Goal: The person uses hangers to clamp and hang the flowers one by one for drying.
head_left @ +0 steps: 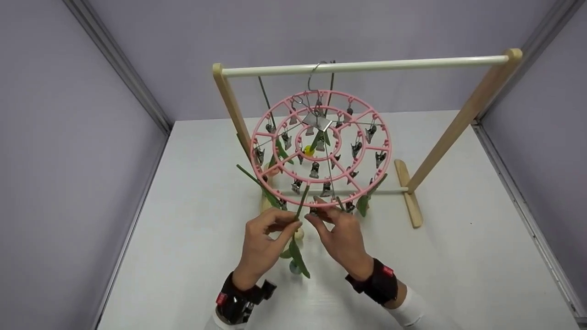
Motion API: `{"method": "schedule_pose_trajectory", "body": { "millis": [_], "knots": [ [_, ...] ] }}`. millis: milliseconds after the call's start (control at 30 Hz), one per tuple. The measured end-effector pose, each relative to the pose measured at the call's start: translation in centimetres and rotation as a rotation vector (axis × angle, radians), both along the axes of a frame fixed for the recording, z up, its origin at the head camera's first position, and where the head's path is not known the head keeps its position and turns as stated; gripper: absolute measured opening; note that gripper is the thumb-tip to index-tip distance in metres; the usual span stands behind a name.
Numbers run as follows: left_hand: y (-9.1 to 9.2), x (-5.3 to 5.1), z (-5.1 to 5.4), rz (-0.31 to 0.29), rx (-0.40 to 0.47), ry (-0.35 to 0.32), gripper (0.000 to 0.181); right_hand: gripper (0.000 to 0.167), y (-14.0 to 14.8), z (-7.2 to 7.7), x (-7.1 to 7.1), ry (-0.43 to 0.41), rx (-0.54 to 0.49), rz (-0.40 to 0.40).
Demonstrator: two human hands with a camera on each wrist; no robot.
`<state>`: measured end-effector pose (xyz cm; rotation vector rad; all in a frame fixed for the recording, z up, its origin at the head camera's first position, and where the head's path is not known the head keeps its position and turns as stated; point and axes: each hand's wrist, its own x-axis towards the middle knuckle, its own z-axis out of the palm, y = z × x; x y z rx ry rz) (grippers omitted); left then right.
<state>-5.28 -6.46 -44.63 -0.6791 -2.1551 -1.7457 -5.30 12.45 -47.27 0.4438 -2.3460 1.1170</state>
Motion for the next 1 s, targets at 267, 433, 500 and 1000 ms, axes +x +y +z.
{"method": "schedule_pose_trajectory", "body": {
  "millis": [267, 433, 500, 1000],
  "knots": [
    [0.1, 0.0, -0.2, 0.016, 0.012, -0.022, 0.011, 0.015, 0.4, 0.1, 0.0, -0.066, -0.017, 0.018],
    [0.5, 0.1, -0.4, 0.041, 0.026, -0.025, 0.010, 0.024, 1.1, -0.3, 0.0, -0.012, -0.011, 0.059],
    [0.7, 0.1, -0.5, 0.050, 0.030, -0.022, 0.011, 0.026, 1.4, -0.5, -0.1, 0.001, -0.011, 0.075],
    [2.3, 0.1, -1.7, 0.075, 0.076, 0.033, 0.011, 0.021, 2.3, -1.2, -0.5, 0.008, -0.089, 0.163]
  ]
}}
